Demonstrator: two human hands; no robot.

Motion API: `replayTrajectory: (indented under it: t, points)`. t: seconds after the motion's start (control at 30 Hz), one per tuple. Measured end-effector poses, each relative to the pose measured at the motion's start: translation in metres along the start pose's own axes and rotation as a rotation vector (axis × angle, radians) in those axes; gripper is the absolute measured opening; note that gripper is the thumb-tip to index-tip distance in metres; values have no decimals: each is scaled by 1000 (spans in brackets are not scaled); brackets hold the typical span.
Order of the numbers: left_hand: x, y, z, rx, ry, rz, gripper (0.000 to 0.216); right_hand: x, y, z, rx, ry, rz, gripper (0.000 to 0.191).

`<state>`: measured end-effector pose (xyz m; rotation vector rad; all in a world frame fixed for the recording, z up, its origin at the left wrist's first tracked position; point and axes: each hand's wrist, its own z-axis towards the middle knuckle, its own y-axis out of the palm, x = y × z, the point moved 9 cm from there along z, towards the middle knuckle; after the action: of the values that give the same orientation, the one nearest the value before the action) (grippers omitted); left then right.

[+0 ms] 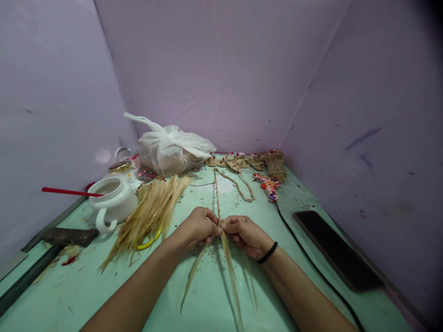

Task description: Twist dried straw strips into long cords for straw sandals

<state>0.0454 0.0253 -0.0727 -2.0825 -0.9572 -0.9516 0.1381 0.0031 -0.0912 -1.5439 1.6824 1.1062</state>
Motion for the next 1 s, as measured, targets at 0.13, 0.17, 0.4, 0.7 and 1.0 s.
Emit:
replayTrajectory:
  t: [0.13,0.17,0.4,0.7,1.0]
  points:
    - [-2,11,-2,-135,-32,-102,4,-1,6,-1,-52,-23,20,10]
    - [-2,10,-1,-134,-28,-115,4,-3,7,-1,-58,-42,18,11]
    - [-6,5,5,-163,-47,-208,3,-17,6,-4,-41,-179,-45,19]
    - [0,3,2,-111,5,-138,2,-28,1,-3,-6,-298,-162,14]
    - [16,-2,-1,82,137,-107,7,-40,-3,-12,137,-431,-525,11]
